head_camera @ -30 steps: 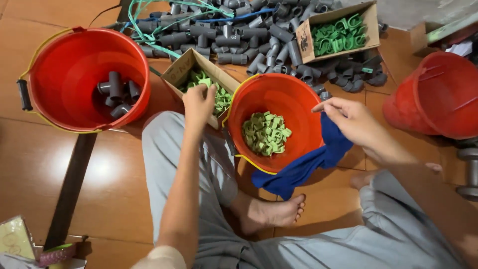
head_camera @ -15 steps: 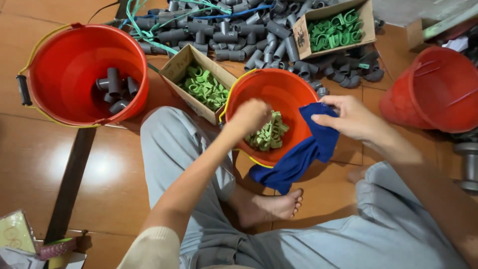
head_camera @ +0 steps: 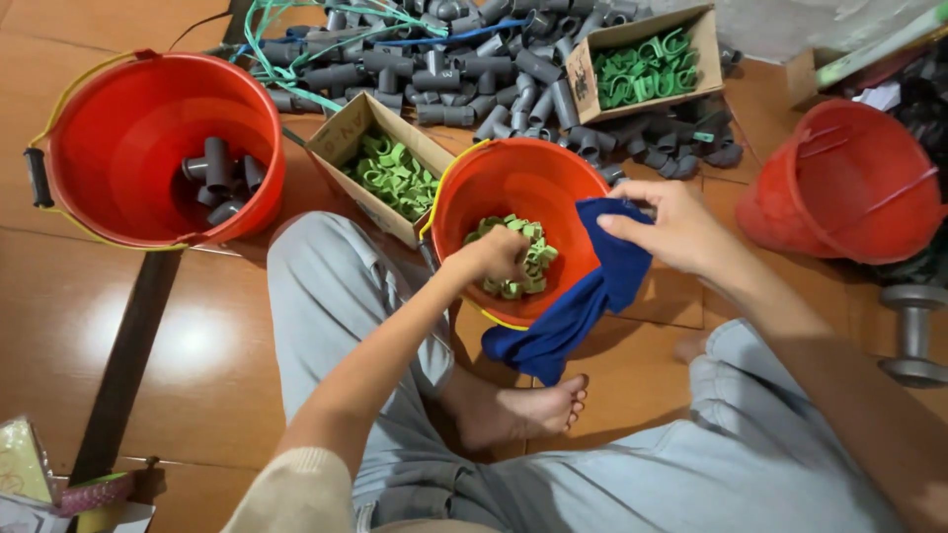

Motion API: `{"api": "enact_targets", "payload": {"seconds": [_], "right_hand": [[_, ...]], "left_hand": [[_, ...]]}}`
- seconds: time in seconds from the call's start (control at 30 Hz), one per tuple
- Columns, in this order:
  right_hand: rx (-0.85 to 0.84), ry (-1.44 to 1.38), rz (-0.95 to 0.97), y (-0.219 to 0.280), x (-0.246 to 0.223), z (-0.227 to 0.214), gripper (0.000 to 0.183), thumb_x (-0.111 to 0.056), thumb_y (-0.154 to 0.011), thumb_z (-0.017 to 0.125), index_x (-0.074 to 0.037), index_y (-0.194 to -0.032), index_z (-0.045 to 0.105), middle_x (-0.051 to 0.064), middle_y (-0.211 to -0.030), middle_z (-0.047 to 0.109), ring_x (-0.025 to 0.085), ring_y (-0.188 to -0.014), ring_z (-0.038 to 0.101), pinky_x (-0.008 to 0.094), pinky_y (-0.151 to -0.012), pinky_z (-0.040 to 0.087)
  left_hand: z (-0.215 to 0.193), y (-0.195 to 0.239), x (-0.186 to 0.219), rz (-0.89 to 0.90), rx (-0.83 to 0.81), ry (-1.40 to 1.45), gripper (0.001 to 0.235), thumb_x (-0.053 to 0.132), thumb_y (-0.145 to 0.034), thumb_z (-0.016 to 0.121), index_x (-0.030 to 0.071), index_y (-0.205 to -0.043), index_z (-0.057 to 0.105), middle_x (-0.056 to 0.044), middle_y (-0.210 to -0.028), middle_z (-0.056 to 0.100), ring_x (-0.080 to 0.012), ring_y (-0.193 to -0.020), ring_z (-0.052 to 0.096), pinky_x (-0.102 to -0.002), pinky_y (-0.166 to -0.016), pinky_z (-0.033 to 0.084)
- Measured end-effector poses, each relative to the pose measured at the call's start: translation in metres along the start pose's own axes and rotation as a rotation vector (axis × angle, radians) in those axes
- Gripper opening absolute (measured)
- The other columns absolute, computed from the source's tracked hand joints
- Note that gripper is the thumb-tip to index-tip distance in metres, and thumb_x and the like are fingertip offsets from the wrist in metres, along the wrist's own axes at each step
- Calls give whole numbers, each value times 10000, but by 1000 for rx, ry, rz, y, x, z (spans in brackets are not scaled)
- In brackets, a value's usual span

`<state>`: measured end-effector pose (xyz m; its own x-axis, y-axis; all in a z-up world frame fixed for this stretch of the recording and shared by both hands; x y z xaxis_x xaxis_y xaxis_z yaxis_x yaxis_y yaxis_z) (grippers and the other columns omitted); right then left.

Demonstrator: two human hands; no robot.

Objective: Cleaning small green plastic hardware components individually using a blue cloth while sitting on the floor.

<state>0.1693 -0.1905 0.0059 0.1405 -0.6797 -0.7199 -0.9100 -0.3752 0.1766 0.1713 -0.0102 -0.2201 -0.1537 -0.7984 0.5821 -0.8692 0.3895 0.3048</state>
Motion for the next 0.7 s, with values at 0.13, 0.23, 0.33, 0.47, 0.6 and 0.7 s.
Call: {"api": "enact_targets", "payload": {"seconds": [0.13, 0.23, 0.33, 0.47, 0.6, 0.7], "right_hand": [[86, -204, 8, 2, -9, -2, 326, -197, -826, 859, -77, -1107, 747, 56, -1049, 725, 108, -888, 665, 275, -744, 592], [218, -406, 26, 8, -33, -28, 335, -196, -884, 850, -57, -1166, 733, 56, -1011, 735, 81, -847, 677, 278, -728, 614], [123, -842, -12, 23, -77, -50, 320, -65, -957, 641, 19, -1266, 642, 79, -1146, 711, 87, -935, 677, 168, -880, 558], [310, -870, -159, 56, -123, -90, 313, -101, -995, 663, -68, -1305, 644, -7, -1109, 709, 46, -939, 688, 176, -954, 609], [345, -601, -363, 80, -164, -84, 251, -79, -1062, 619, -63, -1307, 667, 14, -1166, 745, 18, -920, 710, 109, -890, 611], [248, -549, -345, 77, -159, -47, 275, -18, -1010, 616, -17, -1278, 680, 73, -1110, 722, 68, -857, 676, 130, -770, 593]], "left_hand": [[-76, 80, 58, 119, 419, 305, 412, 302, -691, 863, 69, -946, 637, -187, -821, 742, -430, -917, 731, -569, -813, 535], [-111, 121, 82, 85, 536, 746, 585, 94, -767, 826, 135, -1253, 502, -179, -1075, 762, -307, -851, 782, -393, -772, 628], [-142, 154, 114, 303, 790, 761, 467, 45, -772, 823, -12, -1149, 553, -125, -1107, 770, -159, -766, 712, -271, -714, 603], [-177, 179, 154, 518, 795, 938, 401, 11, -830, 812, 21, -1198, 651, -40, -1022, 718, -98, -799, 606, -224, -729, 535], [-192, 203, 181, 627, 841, 1066, 463, -7, -857, 819, 44, -1292, 672, -25, -1103, 714, -93, -890, 613, -235, -812, 565], [-173, 192, 176, 708, 753, 1292, 515, -70, -885, 777, 17, -1372, 632, -89, -1239, 725, -118, -1013, 662, -248, -911, 570]]}}
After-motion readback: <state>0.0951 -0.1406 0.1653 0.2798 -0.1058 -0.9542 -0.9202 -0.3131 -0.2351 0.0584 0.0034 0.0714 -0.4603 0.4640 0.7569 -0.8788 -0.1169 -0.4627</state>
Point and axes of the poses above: each hand's wrist, its own y-axis away from the middle knuckle, its own z-axis out of the palm, x = y × z, the point moved 6 cm from there along -y, towards the middle knuckle
